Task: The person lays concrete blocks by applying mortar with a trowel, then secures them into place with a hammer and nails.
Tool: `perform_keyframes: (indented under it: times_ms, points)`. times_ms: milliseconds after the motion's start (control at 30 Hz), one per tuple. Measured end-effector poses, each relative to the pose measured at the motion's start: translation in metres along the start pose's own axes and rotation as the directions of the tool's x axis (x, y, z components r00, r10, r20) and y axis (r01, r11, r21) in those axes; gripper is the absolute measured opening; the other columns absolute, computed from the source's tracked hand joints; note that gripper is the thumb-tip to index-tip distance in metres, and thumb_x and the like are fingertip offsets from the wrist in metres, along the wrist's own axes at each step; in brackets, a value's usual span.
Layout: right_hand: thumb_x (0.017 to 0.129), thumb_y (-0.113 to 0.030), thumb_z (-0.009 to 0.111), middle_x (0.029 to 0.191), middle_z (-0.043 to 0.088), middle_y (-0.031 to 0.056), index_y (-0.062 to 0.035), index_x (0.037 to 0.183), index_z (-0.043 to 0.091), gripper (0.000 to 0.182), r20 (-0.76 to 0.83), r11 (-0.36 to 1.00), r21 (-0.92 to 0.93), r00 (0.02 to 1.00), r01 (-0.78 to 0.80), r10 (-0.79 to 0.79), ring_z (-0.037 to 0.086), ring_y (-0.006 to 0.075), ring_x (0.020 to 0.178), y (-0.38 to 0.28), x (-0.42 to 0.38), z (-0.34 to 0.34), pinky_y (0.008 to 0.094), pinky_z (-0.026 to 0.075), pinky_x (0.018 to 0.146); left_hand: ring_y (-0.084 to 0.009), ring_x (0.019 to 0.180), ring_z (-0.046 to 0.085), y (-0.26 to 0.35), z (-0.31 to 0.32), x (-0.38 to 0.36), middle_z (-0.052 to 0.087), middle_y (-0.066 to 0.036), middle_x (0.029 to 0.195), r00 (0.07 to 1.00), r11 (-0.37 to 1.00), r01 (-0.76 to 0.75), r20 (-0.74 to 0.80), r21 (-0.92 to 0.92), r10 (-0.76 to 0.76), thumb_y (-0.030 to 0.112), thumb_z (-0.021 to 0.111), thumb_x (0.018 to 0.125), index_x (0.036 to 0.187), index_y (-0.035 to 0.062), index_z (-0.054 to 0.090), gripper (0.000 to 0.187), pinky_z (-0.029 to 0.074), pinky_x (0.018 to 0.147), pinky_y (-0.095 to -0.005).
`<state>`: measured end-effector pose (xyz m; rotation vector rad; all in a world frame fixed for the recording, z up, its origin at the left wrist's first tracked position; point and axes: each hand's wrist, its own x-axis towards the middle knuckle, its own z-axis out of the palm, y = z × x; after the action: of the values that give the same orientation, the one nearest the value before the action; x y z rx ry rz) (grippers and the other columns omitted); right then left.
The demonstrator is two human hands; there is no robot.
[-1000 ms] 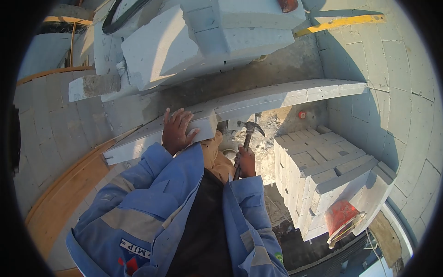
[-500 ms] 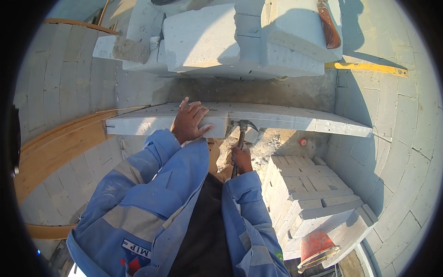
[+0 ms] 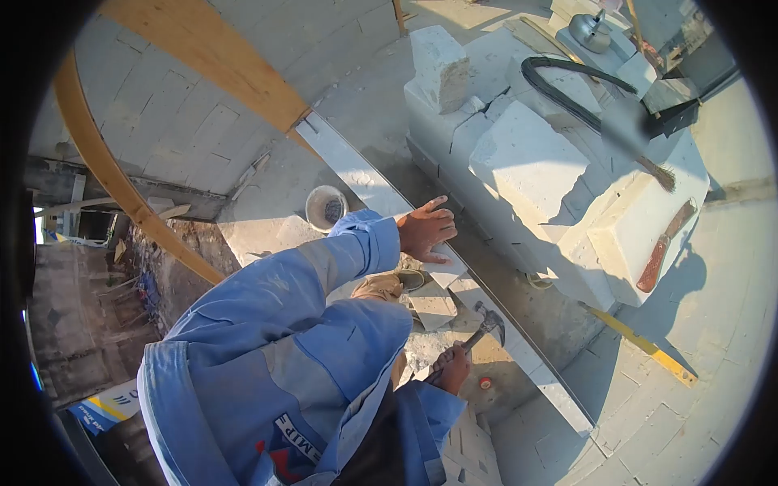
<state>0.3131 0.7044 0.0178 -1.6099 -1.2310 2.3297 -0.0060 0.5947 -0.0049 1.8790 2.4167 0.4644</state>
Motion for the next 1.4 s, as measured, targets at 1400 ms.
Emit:
perform_keyframes:
  times_ms: [1400]
  points:
    - [0.085, -0.017, 0.059, 0.059, 0.05, 0.0038, -0.0097, 0.067, 0.047, 0.023, 0.253, 0.829, -0.284, 0.796, -0.482, 0.55, 0.05, 0.0144, 0.05, -0.095, 0.14, 0.072, 0.029, 0.044, 0.052, -0.029, 0.108, 0.055, -0.012, 0.046, 0.006, 0.06, -0.01, 0.095, 0.917, 0.897, -0.08, -0.384, -0.435, -0.105, 0.039, 0.063, 0.084, 0.095, 0.0103, 0.061, 0.031, 0.029, 0.111, -0.0554]
